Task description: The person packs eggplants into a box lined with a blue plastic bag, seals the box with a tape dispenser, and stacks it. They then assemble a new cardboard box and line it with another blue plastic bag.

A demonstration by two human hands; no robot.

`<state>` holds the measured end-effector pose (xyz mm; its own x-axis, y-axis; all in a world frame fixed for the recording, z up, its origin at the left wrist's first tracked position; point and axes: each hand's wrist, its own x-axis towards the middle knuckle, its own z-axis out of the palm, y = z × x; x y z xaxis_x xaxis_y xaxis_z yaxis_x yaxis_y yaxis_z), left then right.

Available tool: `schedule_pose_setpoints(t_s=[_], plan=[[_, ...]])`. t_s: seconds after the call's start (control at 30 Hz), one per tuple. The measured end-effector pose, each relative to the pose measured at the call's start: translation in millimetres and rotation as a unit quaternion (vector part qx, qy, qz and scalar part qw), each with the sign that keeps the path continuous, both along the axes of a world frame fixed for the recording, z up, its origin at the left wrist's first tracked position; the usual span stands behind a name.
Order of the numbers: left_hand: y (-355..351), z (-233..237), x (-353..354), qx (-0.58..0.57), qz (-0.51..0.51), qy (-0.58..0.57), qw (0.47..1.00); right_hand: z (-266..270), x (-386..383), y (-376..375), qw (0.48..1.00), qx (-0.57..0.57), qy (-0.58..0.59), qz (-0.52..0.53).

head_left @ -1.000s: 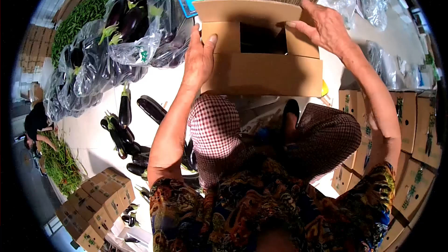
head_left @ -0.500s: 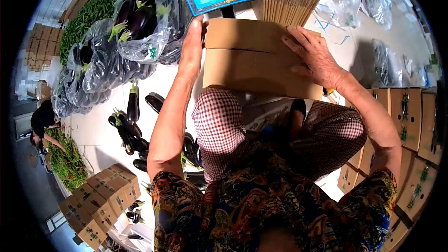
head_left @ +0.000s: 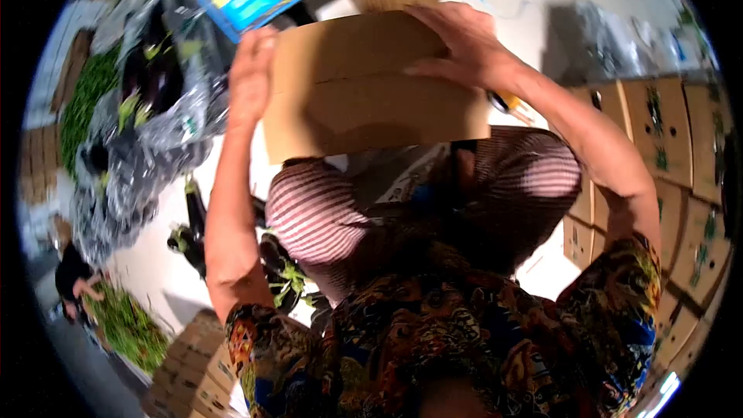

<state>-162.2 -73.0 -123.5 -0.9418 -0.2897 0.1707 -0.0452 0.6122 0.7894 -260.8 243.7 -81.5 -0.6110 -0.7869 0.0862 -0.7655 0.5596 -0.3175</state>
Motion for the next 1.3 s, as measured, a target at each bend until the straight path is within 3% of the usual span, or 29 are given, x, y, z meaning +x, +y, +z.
schedule_pose_setpoints(t_s=[0.07, 0.2, 0.3, 0.4, 0.6, 0.67, 0.7, 0.73, 0.77, 0.8, 0.87, 0.9, 0.93, 1.0, 1.03, 1.1, 1.17, 1.23, 1.3], plan=[[14, 10, 0, 0.032, 0.053, -0.048, 0.997, -5, -10, 0, 0.999, -0.030, -0.012, 0.010], [15, 16, -6, 0.010, 0.014, -0.044, 0.999, -21, -39, -4, 0.998, -0.032, 0.034, 0.052], [22, 24, -8, -0.008, -0.001, -0.057, 0.998, -20, -47, -3, 0.995, -0.035, 0.006, 0.095], [22, 23, 0, -0.005, -0.010, -0.056, 0.998, -40, -21, 0, 0.982, -0.108, 0.147, 0.040], [21, 18, 0, 0.001, 0.000, -0.064, 0.998, -36, -11, 6, 0.990, -0.090, 0.106, 0.018], [16, 14, -4, 0.020, -0.008, -0.076, 0.997, -46, -28, 23, 0.951, -0.130, 0.273, 0.059], [17, 16, -5, 0.015, 0.001, -0.081, 0.997, -57, -43, 40, 0.974, -0.201, 0.107, 0.016], [26, 25, -4, 0.022, 0.022, -0.087, 0.996, -69, -57, 58, 0.945, -0.317, -0.078, -0.032], [25, 23, -4, 0.031, 0.019, -0.088, 0.995, -80, -72, 75, 0.874, -0.429, -0.212, -0.088], [26, 23, -6, 0.030, 0.015, -0.089, 0.995, -67, -73, 102, 0.928, -0.253, -0.138, -0.235], [28, 25, -8, 0.017, 0.022, -0.094, 0.995, -123, -90, 161, 0.957, -0.071, -0.095, -0.265], [27, 24, -9, 0.010, 0.018, -0.094, 0.995, -132, -86, 172, 0.931, 0.045, -0.201, -0.301], [27, 21, -8, 0.018, 0.026, -0.089, 0.996, -162, -81, 184, 0.948, 0.120, -0.147, -0.255], [28, 18, -8, 0.025, 0.023, -0.074, 0.997, -258, -71, 213, 0.939, 0.189, -0.111, -0.266], [29, 19, -9, 0.037, 0.025, -0.076, 0.996, -255, -62, 203, 0.913, 0.245, -0.160, -0.284], [30, 19, -8, 0.057, 0.033, -0.081, 0.995, -265, -52, 191, 0.895, 0.273, -0.196, -0.292], [30, 18, -9, 0.058, 0.032, -0.074, 0.995, -280, -45, 178, 0.889, 0.251, -0.148, -0.354], [26, 16, -8, 0.057, 0.028, -0.072, 0.995, -298, -48, 169, 0.833, 0.228, -0.219, -0.454], [23, 15, -7, 0.055, 0.036, -0.076, 0.995, -274, -40, 168, 0.794, 0.183, -0.331, -0.475]])
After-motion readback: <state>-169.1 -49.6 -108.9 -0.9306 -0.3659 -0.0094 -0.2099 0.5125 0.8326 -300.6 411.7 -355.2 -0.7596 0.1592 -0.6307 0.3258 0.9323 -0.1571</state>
